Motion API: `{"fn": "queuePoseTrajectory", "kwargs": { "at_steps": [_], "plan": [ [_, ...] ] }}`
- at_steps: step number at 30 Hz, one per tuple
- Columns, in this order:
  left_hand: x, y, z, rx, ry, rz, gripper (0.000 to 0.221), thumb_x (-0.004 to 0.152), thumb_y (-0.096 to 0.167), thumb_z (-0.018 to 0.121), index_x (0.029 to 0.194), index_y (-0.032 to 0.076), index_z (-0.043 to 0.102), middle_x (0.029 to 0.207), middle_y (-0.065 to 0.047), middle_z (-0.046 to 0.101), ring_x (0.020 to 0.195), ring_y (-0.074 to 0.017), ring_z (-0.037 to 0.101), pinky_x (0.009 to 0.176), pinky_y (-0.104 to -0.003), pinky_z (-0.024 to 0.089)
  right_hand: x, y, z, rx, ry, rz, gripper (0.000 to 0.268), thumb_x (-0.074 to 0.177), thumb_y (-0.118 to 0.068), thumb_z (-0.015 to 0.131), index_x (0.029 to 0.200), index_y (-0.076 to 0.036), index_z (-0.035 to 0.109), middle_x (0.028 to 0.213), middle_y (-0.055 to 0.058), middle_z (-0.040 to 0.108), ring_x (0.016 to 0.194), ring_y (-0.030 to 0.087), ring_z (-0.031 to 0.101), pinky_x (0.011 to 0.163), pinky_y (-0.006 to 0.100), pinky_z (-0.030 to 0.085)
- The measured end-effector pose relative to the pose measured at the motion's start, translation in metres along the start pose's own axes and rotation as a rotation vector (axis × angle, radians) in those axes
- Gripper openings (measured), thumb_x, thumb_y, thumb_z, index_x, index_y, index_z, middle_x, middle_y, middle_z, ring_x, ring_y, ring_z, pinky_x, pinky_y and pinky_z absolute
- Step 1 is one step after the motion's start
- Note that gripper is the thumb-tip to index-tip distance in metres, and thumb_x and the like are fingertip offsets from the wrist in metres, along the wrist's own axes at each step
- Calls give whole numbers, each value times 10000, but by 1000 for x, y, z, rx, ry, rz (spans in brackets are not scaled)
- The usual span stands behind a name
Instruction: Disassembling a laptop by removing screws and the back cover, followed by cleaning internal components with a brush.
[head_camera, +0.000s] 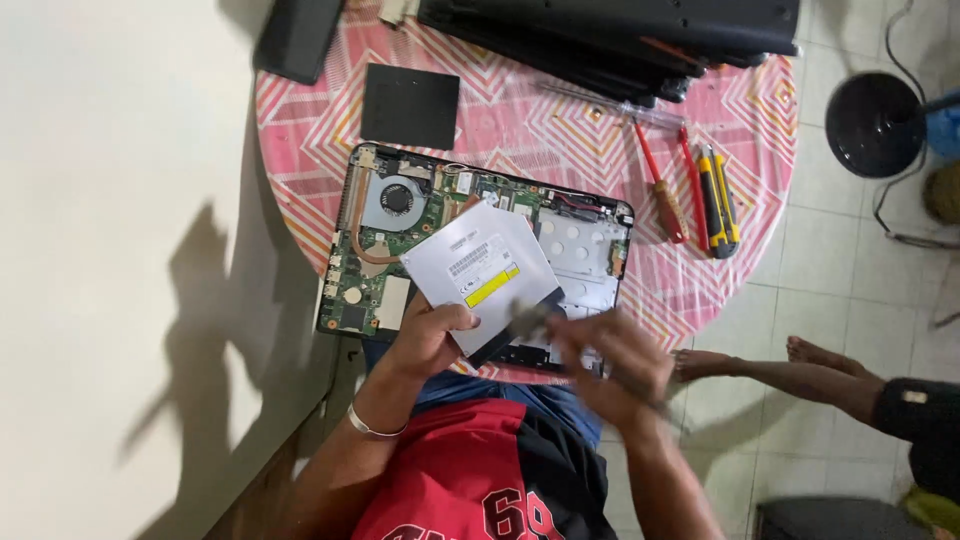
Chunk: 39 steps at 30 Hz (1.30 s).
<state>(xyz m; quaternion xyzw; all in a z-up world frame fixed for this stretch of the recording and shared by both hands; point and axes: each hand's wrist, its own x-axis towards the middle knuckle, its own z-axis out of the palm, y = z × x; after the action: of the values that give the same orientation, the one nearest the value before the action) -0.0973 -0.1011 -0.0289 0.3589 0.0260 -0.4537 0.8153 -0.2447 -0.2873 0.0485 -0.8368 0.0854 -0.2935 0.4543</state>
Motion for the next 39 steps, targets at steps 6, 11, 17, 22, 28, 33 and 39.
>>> {"fn": "queuePoseTrajectory", "kwargs": {
  "at_steps": [6, 11, 17, 22, 28, 33, 39],
  "plan": [
    [12, -21, -24, 9, 65, -81, 688, 650, -85, 663, 1326, 23, 593, 1089, -245, 676, 1038, -414, 673, 996, -647, 503, 2, -19, 3, 35, 137, -18, 249, 833, -290, 779, 802, -43, 785, 704, 85, 683, 596, 206, 638, 601, 303, 554],
    [23, -20, -11, 49, 35, -164, 699, 629, -82, 685, 1318, 11, 614, 1112, -275, 684, 1076, -462, 674, 987, -679, 479, 19, -14, -4, -113, 187, 7, 357, 894, -398, 777, 898, -42, 799, 655, 31, 545, 581, 148, 472, 629, 269, 472],
    [27, -18, -12, 85, 177, -151, 694, 587, -32, 691, 1277, -46, 618, 1043, -256, 674, 960, -429, 665, 920, -627, 512, 30, -16, -20, -134, 205, 75, 84, 929, -80, 753, 973, -17, 787, 734, 103, 577, 583, 182, 527, 591, 310, 502],
    [18, -9, -2, 131, 128, -241, 690, 561, -57, 655, 1251, -50, 660, 973, -244, 685, 883, -392, 675, 864, -594, 546, 38, 4, -37, -235, 237, 24, 76, 941, -12, 749, 1006, -18, 789, 796, 127, 605, 555, 188, 558, 579, 332, 514],
    [21, -18, -15, 128, -108, -335, 707, 557, -96, 658, 1259, -18, 660, 1038, -242, 694, 950, -413, 685, 914, -614, 545, 65, -12, -25, -267, 186, -141, 103, 928, -4, 753, 1004, -16, 822, 798, 127, 671, 551, 232, 576, 548, 342, 516],
    [19, -35, -29, 204, -162, -336, 652, 605, -85, 687, 1252, -11, 648, 1070, -231, 691, 991, -407, 682, 926, -612, 540, 76, -32, 5, -10, 78, -103, 104, 889, -28, 753, 966, -46, 820, 748, 113, 664, 496, 185, 531, 472, 277, 501],
    [21, -26, -7, 178, -217, -255, 567, 636, -126, 705, 1191, -11, 695, 974, -158, 721, 880, -317, 724, 821, -500, 599, 80, -26, 8, 31, 111, -134, 128, 886, 14, 734, 974, -18, 821, 729, 146, 641, 516, 215, 521, 497, 316, 496]
  ]
}}
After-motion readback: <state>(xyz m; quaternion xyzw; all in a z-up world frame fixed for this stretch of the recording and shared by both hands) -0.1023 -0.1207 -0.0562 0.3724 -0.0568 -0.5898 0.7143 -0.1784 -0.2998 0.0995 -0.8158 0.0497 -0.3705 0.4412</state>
